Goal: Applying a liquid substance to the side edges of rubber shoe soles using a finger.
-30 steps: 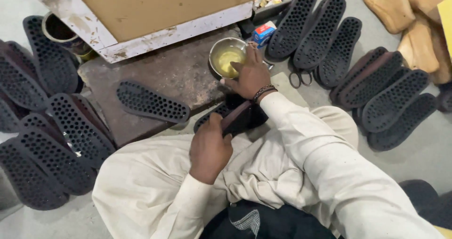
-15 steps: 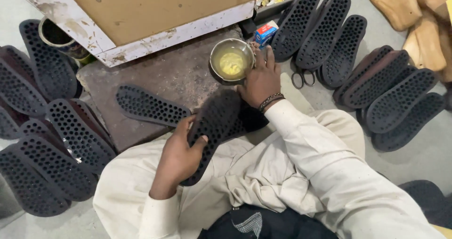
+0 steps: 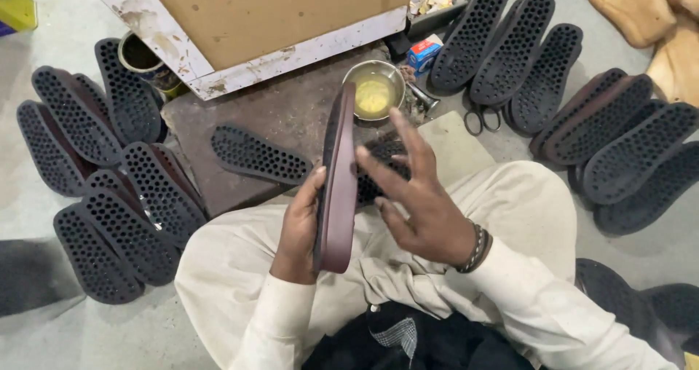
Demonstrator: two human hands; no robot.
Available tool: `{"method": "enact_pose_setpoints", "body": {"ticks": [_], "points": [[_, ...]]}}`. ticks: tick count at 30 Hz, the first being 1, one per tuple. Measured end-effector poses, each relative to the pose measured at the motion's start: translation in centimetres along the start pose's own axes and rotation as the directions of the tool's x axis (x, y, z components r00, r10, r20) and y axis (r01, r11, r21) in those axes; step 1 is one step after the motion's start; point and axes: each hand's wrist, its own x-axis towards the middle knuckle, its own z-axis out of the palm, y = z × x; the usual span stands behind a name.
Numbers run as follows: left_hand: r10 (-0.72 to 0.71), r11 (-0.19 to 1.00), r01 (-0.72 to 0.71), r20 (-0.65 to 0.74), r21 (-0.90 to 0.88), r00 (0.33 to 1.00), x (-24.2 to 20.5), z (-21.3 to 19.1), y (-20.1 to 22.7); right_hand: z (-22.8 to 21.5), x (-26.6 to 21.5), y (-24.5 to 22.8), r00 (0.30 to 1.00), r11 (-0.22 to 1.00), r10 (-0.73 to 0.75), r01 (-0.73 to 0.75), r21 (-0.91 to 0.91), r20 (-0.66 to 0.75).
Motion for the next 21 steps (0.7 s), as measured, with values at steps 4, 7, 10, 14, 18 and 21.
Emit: {"method": "enact_pose_setpoints", "body": {"ticks": [4, 7, 10, 14, 18, 21], "points": [[-0.018, 0.995, 0.018, 0.008, 0.095, 1.0, -2.6, 2.4, 0.5, -0.2, -1.2, -0.4, 0.98, 0.978, -0.189, 0.183, -0.098, -0.057], [0.074, 0.949, -0.12, 0.165, 0.291, 0.984, -5.0, 3.7, 1.2, -1.5, -1.0, -0.6, 0.98, 0.968, -0.164, 0.137, -0.21, -0.116], [0.037, 0.939, -0.091, 0.166, 0.33, 0.985, -6.3, 3.8, 1.3, -2.6, -0.5, -1.3, 0.982, 0.951, -0.129, 0.084, -0.296, -0.135], [0.013, 0.958, -0.056, 0.153, 0.282, 0.988, -6.6, 2.9, 0.9, -3.7, -0.2, -2.1, 0.976, 0.925, -0.105, 0.025, -0.378, -0.192], [0.031, 0.973, -0.089, 0.263, 0.211, 0.964, -6.4, 2.4, 0.3, -4.5, -0.2, -2.3, 0.964, 0.899, -0.121, 0.005, -0.438, -0.237], [0.042, 0.964, -0.119, 0.309, 0.237, 0.95, -6.7, 2.9, 0.6, -5.0, 0.0, -2.6, 0.956, 0.9, -0.145, 0.02, -0.436, -0.254]]}}
